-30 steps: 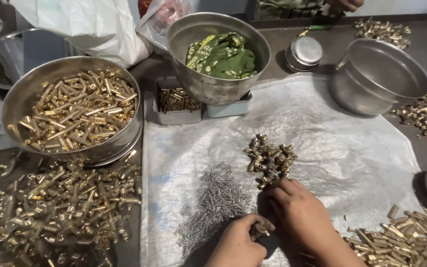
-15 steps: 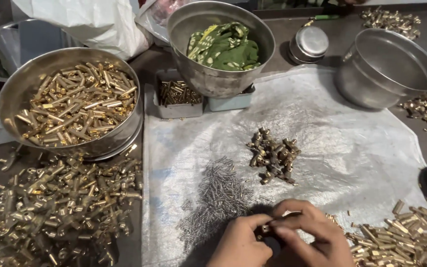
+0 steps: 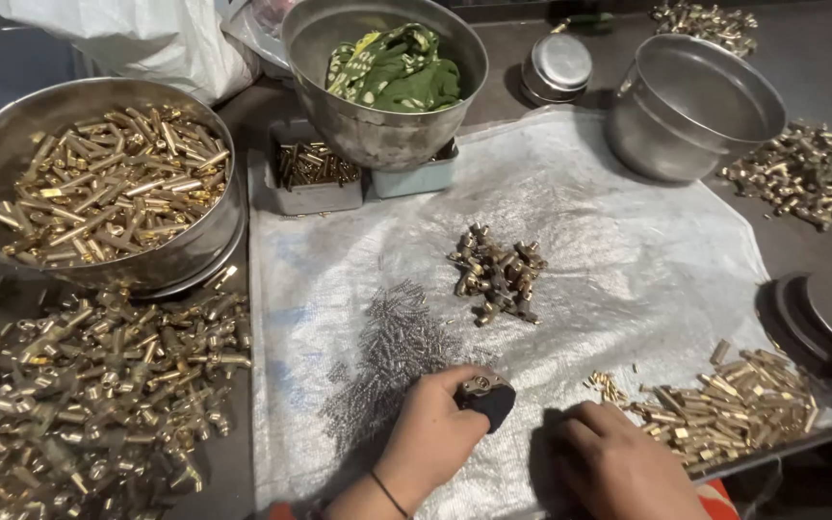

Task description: Assembling small metal pins into brass valve bodies at a workbench.

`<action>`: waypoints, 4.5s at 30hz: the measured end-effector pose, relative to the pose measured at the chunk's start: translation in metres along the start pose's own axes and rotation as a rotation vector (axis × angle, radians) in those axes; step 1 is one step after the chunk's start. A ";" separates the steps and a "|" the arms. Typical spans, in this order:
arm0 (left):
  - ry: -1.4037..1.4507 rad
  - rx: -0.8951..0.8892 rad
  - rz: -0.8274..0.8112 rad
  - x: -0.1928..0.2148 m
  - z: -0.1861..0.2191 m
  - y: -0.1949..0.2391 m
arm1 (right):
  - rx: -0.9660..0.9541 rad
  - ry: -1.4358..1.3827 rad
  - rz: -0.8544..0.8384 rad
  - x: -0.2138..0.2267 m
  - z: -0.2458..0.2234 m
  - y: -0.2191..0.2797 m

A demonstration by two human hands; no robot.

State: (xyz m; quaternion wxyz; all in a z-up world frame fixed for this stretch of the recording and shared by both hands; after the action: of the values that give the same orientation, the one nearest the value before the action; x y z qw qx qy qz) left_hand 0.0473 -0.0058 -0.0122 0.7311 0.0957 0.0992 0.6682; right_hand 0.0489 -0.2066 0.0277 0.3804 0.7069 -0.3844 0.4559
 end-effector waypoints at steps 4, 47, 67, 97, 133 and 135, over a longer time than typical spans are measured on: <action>0.072 -0.005 -0.167 -0.016 -0.004 0.005 | -0.061 -0.117 0.105 0.014 0.002 0.005; 0.258 0.200 -0.181 -0.011 -0.017 -0.002 | 0.046 -0.129 0.165 0.019 0.029 -0.006; 0.543 0.448 0.109 0.001 -0.033 0.000 | 0.415 -0.352 0.357 0.025 -0.071 -0.037; 0.572 0.287 -0.234 -0.004 -0.006 0.006 | 0.046 -0.042 0.461 0.037 -0.028 -0.090; -0.107 0.031 -0.434 -0.026 -0.016 0.011 | 0.112 -0.218 0.316 0.018 -0.024 -0.087; -0.014 0.052 -0.366 -0.025 -0.024 0.006 | 0.062 -0.472 0.310 0.025 -0.016 -0.065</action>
State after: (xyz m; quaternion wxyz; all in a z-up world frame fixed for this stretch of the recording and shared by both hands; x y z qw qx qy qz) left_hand 0.0330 -0.0300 -0.0336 0.8384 0.0996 0.1271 0.5207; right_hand 0.1085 -0.1702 0.0437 0.1843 0.7377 -0.5515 0.3429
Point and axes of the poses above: each hand's wrist, its own y-axis away from the middle knuckle, its own x-axis out of the back of the hand, z = x × y, the point moved 5 cm from there along -y, towards the middle knuckle, and after that the axes turned 2 degrees about -y, right-handed, at the moved point
